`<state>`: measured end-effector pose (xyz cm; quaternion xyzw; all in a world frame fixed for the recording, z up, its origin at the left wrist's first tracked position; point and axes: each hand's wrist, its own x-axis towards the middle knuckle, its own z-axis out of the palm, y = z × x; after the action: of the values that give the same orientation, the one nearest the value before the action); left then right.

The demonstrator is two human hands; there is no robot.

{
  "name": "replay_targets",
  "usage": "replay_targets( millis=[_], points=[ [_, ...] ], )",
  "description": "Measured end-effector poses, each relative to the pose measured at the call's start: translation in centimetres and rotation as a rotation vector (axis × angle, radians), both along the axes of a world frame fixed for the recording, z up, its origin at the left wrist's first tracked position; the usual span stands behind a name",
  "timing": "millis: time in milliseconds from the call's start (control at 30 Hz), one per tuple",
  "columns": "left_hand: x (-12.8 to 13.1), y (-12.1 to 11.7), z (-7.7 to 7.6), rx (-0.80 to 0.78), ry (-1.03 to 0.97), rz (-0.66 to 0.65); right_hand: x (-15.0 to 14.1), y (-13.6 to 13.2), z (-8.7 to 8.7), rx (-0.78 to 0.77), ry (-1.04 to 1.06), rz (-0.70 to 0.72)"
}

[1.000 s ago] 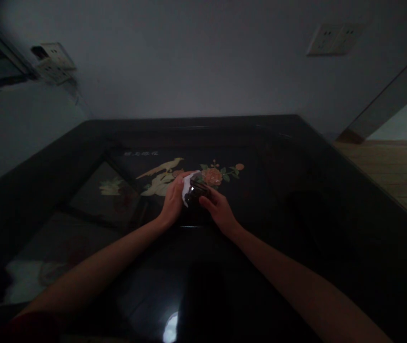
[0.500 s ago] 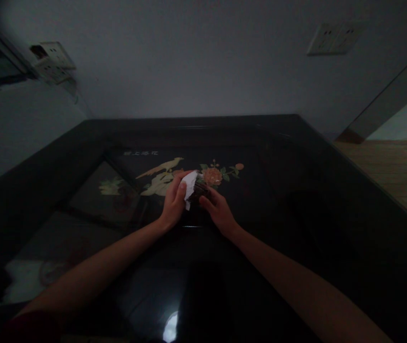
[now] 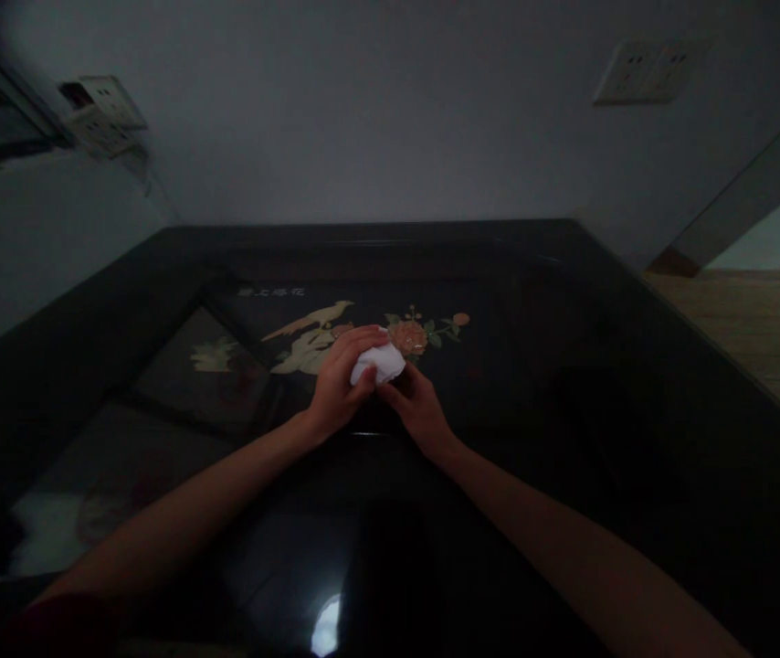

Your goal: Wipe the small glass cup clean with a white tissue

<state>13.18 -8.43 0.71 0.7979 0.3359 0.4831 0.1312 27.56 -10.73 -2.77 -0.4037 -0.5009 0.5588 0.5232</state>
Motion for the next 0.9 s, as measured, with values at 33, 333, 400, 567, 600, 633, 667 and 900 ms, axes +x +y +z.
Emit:
replay_targets(
  millis=[33, 333, 400, 567, 600, 633, 667, 900],
  points=[
    [-0.1, 0.1, 0.0, 0.022, 0.02, -0.009, 0.0, 0.0, 0.1, -0.001, -0.009, 0.0],
    [0.3, -0.2, 0.7, -0.185, -0.131, 0.001, 0.1, 0.0, 0.2, -0.017, 0.048, 0.015],
    [0.4, -0.1, 0.6, -0.294, -0.236, -0.012, 0.2, 0.1, -0.1, -0.028, 0.079, 0.029],
    [0.5, 0.8, -0.5, -0.638, -0.535, 0.02, 0.3, 0.3, -0.8, -0.014, 0.118, 0.065],
    [0.6, 1.0, -0.7, -0.699, -0.581, 0.029, 0.3, 0.3, -0.9, -0.008, 0.128, 0.073],
    [0.7, 1.3, -0.9, -0.756, -0.625, 0.034, 0.3, 0.3, -1.0, 0.0, 0.139, 0.075],
    [0.8, 1.5, -1.1, -0.805, -0.67, 0.035, 0.3, 0.4, -1.1, 0.009, 0.147, 0.076],
    [1.0, 1.3, -0.9, -0.836, -0.721, 0.052, 0.4, 0.2, -0.6, 0.072, 0.015, 0.064]
  ],
)
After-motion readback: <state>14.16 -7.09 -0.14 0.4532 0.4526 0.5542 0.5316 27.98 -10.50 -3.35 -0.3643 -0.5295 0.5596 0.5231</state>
